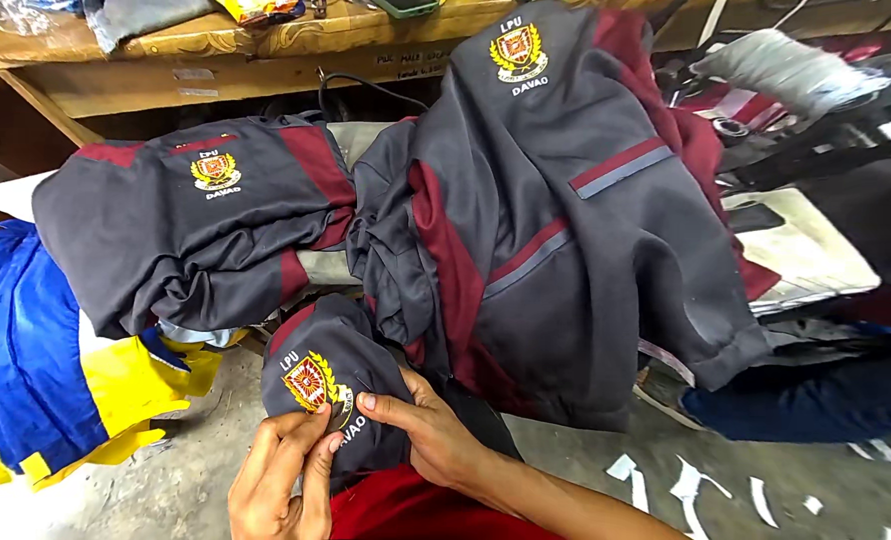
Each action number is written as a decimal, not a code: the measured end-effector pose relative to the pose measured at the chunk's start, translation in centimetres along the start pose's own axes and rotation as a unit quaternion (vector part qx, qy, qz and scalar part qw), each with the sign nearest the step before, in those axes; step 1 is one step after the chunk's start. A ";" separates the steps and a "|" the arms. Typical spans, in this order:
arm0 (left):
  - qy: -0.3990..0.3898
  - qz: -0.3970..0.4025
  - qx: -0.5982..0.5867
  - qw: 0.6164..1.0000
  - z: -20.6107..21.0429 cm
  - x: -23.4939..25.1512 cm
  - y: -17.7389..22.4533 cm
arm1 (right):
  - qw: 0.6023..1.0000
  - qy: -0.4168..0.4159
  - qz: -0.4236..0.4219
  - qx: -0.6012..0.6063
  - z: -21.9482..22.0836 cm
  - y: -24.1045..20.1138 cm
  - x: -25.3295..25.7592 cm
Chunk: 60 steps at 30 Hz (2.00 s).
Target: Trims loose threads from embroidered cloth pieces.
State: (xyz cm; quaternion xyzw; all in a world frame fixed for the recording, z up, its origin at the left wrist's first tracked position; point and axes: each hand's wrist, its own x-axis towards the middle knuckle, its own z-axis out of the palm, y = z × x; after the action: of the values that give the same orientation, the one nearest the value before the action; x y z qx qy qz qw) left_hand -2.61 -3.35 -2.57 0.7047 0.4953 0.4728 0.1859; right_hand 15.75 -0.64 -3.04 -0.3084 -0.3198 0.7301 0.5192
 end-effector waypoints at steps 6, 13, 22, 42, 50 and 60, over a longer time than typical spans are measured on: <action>0.008 0.010 0.028 1.000 0.3 0.0 0.3 | 1.000 -0.008 -0.018 -0.017 0.1 0.0 0.0; 0.011 0.013 0.038 0.999 0.4 0.0 0.3 | 0.999 -0.019 -0.030 -0.038 0.1 0.1 0.0; 0.017 -0.010 0.025 0.999 0.7 -0.2 0.6 | 0.994 -0.011 -0.054 -0.093 0.1 0.5 -0.1; 0.037 -0.055 -0.097 0.993 1.2 -0.6 0.2 | 0.997 -0.013 -0.048 -0.057 0.2 0.5 -0.3; 0.036 -0.055 -0.065 0.996 1.0 -0.6 0.5 | 0.996 -0.011 -0.052 -0.073 0.4 0.6 -0.3; 0.031 -0.059 -0.063 0.996 0.7 -0.7 0.8 | 0.997 -0.012 -0.047 -0.061 0.4 0.5 -0.5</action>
State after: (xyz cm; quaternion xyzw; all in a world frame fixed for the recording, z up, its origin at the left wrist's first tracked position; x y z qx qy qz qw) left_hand -1.66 -4.17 -2.59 0.6459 0.5108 0.5131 0.2423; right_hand 15.29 -1.27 -3.12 -0.3156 -0.3841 0.6875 0.5294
